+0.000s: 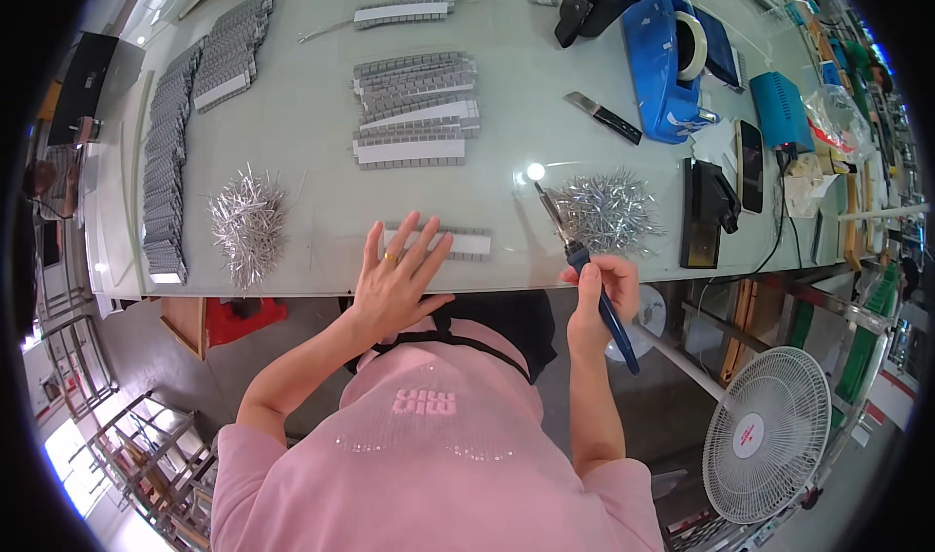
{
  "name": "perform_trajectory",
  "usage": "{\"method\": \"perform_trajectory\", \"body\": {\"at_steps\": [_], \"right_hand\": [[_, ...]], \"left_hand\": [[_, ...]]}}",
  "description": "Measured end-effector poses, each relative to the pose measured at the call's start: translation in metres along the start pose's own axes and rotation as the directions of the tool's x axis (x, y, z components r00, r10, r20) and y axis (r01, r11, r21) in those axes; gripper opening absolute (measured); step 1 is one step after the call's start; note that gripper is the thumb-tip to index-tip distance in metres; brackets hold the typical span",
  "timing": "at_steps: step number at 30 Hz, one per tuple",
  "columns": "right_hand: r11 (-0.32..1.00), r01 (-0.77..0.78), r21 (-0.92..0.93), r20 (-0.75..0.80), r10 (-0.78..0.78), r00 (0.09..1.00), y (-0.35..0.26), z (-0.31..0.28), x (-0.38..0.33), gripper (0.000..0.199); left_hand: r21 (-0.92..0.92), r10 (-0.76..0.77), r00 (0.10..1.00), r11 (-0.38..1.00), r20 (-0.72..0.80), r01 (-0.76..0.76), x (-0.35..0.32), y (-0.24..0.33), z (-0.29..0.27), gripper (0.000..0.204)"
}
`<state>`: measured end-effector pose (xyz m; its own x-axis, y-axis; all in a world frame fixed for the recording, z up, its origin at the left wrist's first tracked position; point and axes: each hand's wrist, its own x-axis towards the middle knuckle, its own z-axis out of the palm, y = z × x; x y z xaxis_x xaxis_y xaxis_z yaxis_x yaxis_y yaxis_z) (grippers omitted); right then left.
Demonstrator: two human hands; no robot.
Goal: Soldering small electronic components onto narrow strips at a factory workstation.
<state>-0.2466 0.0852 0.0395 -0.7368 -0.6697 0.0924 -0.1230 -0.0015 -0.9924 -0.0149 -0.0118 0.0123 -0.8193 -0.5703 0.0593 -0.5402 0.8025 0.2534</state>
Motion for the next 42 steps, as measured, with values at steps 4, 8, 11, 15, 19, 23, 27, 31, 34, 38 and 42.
{"method": "perform_trajectory", "body": {"at_steps": [4, 8, 11, 15, 19, 23, 27, 31, 34, 38, 42], "right_hand": [[0.999, -0.01, 0.042, 0.002, 0.01, 1.0, 0.005, -0.003, 0.0, 0.008], [0.998, 0.015, 0.068, -0.053, -0.012, 0.999, 0.013, -0.006, 0.011, 0.007], [0.998, 0.018, 0.068, -0.166, -0.006, 0.986, 0.013, -0.01, 0.026, 0.007], [0.992, 0.063, 0.108, -0.229, -0.037, 0.973, 0.015, -0.015, 0.038, 0.009], [0.994, 0.051, 0.095, -0.238, -0.027, 0.971, 0.016, -0.012, 0.033, 0.009], [0.994, 0.055, 0.096, -0.219, -0.033, 0.975, 0.015, -0.005, 0.029, 0.009], [0.996, -0.006, 0.094, -0.258, 0.03, 0.966, 0.017, -0.003, 0.032, 0.01], [0.997, -0.026, 0.079, -0.275, 0.046, 0.96, 0.015, 0.001, 0.04, 0.011], [0.997, -0.014, 0.08, -0.262, 0.035, 0.965, 0.013, 0.005, 0.044, 0.011], [0.996, 0.019, 0.09, -0.209, 0.0, 0.978, 0.011, 0.007, 0.042, 0.01], [0.994, 0.046, 0.099, -0.221, -0.023, 0.975, 0.011, 0.007, 0.039, 0.009]], "left_hand": [[0.053, 0.154, 0.972, 0.988, -0.176, -0.146, -0.012, 0.001, 0.006, 0.051], [-0.024, 0.218, 0.941, 0.972, -0.259, -0.232, -0.005, 0.004, -0.006, 0.036], [-0.088, 0.188, 0.95, 0.972, -0.249, -0.216, 0.023, -0.008, -0.029, 0.034], [-0.07, 0.114, 0.89, 0.985, -0.441, -0.16, 0.098, -0.074, -0.072, 0.03], [0.152, 0.184, 0.815, 0.981, -0.55, -0.119, 0.197, -0.157, -0.084, 0.024], [0.233, 0.202, 0.868, 0.967, -0.453, -0.103, 0.233, -0.209, -0.06, 0.026], [0.286, 0.262, 0.876, 0.946, -0.404, -0.152, 0.234, -0.225, -0.046, 0.03], [0.177, 0.258, 0.903, 0.962, -0.342, -0.208, 0.234, -0.222, -0.054, 0.037], [-0.024, 0.108, 0.965, 0.993, -0.24, -0.117, 0.237, -0.225, -0.06, 0.045], [-0.186, -0.003, 0.996, 0.983, -0.091, -0.014, 0.238, -0.224, -0.063, 0.052], [-0.041, 0.049, 0.937, 0.997, -0.345, -0.067, 0.218, -0.209, -0.073, 0.05]]}}
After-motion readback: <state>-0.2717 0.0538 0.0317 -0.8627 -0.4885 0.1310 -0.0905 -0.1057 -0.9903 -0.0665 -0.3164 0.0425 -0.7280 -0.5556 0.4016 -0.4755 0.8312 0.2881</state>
